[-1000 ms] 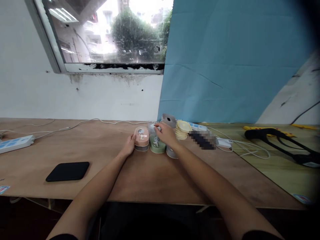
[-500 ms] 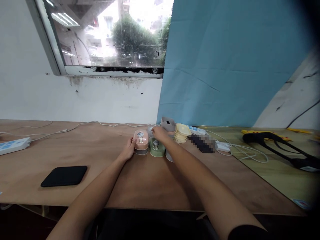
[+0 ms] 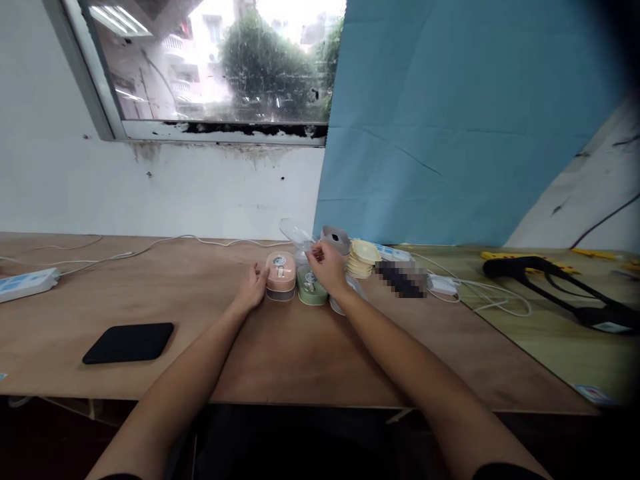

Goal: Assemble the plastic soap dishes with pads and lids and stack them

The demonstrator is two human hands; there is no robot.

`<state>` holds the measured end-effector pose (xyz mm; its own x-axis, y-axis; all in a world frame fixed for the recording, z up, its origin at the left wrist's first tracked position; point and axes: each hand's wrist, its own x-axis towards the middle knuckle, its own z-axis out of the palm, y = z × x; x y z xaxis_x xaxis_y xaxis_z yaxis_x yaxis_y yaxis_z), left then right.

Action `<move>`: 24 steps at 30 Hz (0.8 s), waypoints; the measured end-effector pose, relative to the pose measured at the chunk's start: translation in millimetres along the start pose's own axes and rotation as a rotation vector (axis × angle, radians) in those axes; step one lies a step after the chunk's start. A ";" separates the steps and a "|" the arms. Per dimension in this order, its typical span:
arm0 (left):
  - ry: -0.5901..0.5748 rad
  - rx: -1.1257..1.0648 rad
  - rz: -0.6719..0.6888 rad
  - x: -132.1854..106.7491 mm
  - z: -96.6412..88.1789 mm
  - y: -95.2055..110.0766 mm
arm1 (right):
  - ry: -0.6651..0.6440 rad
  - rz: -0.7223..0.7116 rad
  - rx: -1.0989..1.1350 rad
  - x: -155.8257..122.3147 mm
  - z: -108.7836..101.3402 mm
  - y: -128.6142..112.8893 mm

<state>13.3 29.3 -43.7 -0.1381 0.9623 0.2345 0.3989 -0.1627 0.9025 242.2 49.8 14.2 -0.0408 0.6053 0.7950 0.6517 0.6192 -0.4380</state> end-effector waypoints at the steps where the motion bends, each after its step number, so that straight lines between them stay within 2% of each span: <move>1: 0.074 0.030 0.067 0.1 -3.7 1.3 | 0.019 -0.017 0.034 -6.8 -6.8 -3.5; 3: 0.198 0.067 0.217 -1.6 -10.7 6.0 | 0.023 -0.072 0.070 -19.5 -19.3 -8.6; 5: 0.258 0.044 0.369 -6.4 -15.6 13.6 | -0.009 -0.140 0.072 -29.3 -28.4 -11.1; 7: 0.220 0.031 0.514 -14.1 -17.8 23.0 | -0.053 -0.185 0.056 -35.2 -32.9 -11.4; 9: 0.119 0.110 0.601 -22.9 -17.1 31.9 | -0.082 -0.186 0.040 -37.4 -33.6 -9.9; 12: 0.028 0.261 0.609 -32.4 -12.0 39.6 | -0.045 -0.125 0.022 -36.4 -32.2 -4.1; 16: 0.036 0.292 0.606 -32.7 -4.9 36.9 | 0.004 -0.060 -0.054 -35.2 -35.6 8.5; 19: 0.050 0.295 0.586 -29.2 -3.4 32.7 | -0.046 -0.107 -0.152 -37.2 -40.6 16.6; 24: 0.058 0.295 0.564 -28.6 -3.1 32.4 | -0.209 -0.166 -0.365 -42.9 -41.0 17.2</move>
<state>27.4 -4.1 -20.1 0.1204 0.7314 0.6713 0.6561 -0.5661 0.4991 286.2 13.9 -10.2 -0.2953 0.6238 0.7236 0.8461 0.5226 -0.1053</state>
